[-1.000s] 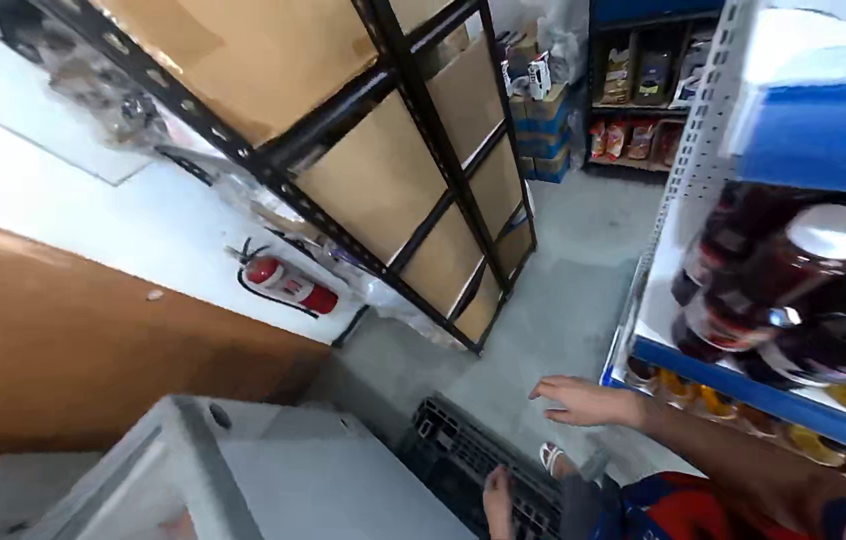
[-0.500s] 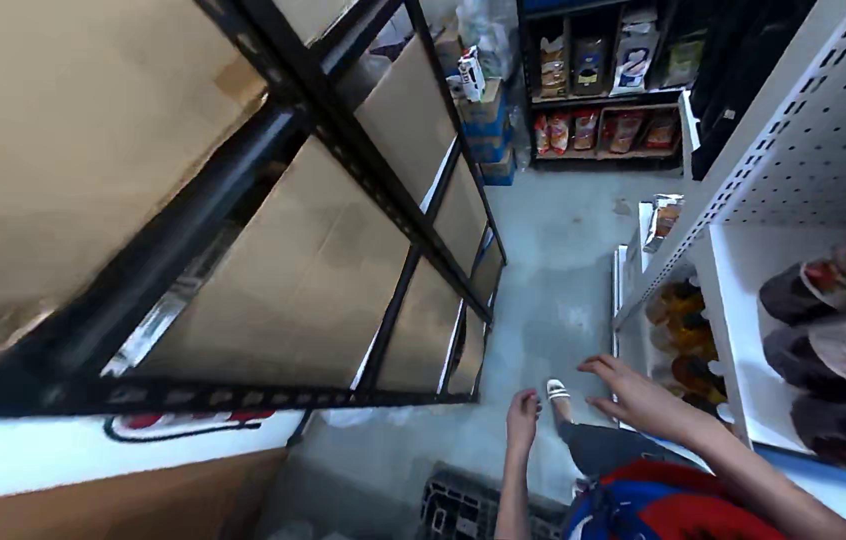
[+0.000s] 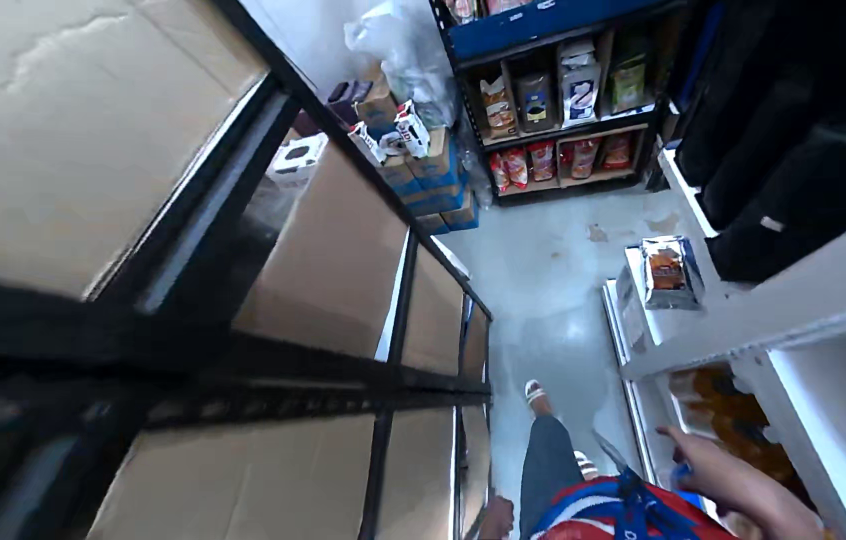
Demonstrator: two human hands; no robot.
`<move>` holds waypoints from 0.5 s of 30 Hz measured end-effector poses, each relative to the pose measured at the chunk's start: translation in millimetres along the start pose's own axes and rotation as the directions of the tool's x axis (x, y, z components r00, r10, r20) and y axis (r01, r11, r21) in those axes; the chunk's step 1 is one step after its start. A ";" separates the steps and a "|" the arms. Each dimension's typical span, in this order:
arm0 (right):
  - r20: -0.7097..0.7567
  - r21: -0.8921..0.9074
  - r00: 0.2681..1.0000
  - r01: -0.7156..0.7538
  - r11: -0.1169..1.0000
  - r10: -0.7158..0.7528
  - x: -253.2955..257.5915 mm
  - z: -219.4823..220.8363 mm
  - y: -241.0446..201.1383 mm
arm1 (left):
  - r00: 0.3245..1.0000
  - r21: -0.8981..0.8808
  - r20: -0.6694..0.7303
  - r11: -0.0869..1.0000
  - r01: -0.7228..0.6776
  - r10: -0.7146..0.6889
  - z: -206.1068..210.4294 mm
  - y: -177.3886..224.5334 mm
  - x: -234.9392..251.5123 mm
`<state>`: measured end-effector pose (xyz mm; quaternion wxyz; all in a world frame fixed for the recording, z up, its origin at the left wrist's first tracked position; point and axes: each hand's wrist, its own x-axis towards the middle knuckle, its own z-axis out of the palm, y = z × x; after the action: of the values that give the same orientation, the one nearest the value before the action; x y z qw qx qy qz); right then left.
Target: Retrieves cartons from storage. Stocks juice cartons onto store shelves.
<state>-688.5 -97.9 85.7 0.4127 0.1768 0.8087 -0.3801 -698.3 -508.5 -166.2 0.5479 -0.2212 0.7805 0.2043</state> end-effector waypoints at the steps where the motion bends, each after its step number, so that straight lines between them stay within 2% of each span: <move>1: 0.050 0.004 0.999 -0.010 1.000 0.009 16.1 -10.3 -1.6 | 1.000 -0.019 0.007 1.000 -0.011 0.011 -19.7 20.3 6.2; 3: 0.060 0.055 0.998 0.002 0.998 -0.005 49.7 -37.9 -18.5 | 0.996 -0.081 -0.025 0.993 -0.088 0.087 -61.8 70.0 22.1; 5: -0.001 0.136 0.999 0.050 0.989 -0.050 70.8 -81.3 -63.8 | 0.986 -0.142 -0.052 0.976 -0.164 0.158 -106.2 125.7 41.8; 6: -0.084 0.185 0.989 0.138 0.973 -0.124 80.1 -103.5 -87.5 | 0.983 -0.152 -0.051 0.971 -0.184 0.178 -131.2 156.0 48.7; 7: -0.215 0.200 0.949 0.274 0.941 -0.231 90.8 -126.2 -109.1 | 0.978 -0.155 -0.050 0.966 -0.207 0.202 -158.4 190.7 54.4; 8: -0.376 0.171 0.861 0.429 0.887 -0.343 103.1 -146.0 -127.3 | 0.972 -0.151 -0.050 0.961 -0.234 0.229 -184.4 225.7 61.8; 9: -0.523 0.100 0.736 0.553 0.827 -0.429 116.5 -163.5 -144.0 | 0.965 -0.149 -0.054 0.953 -0.262 0.257 -209.3 260.4 68.5; 10: -0.627 0.033 0.628 0.612 0.790 -0.461 129.5 -181.2 -161.2 | 0.955 -0.145 -0.064 0.944 -0.295 0.289 -235.0 295.8 73.6; 11: -0.692 -0.022 0.554 0.624 0.781 -0.462 142.4 -197.8 -176.2 | 0.943 -0.137 -0.078 0.933 -0.332 0.324 -260.1 330.3 76.6; 12: -0.721 -0.046 0.539 0.590 0.806 -0.435 154.7 -212.2 -188.0 | 0.932 -0.126 -0.087 0.924 -0.362 0.353 -283.5 361.9 78.0; 13: -0.704 -0.030 0.598 0.513 0.858 -0.383 164.9 -225.3 -196.9 | 0.920 -0.112 -0.090 0.914 -0.389 0.381 -304.9 391.0 79.6; 14: -0.617 0.019 0.730 0.385 0.923 -0.292 173.5 -240.4 -206.2 | 0.905 -0.103 -0.099 0.901 -0.422 0.413 -325.1 420.5 82.2; 15: -0.449 0.059 0.879 0.205 0.977 -0.157 184.3 -257.5 -217.5 | 0.895 -0.109 -0.113 0.890 -0.443 0.432 -345.5 450.2 85.3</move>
<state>-1066.2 -48.2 135.3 0.1711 0.2035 0.8730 -0.4089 -1244.4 -344.1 -103.2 0.4379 -0.0838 0.8179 0.3637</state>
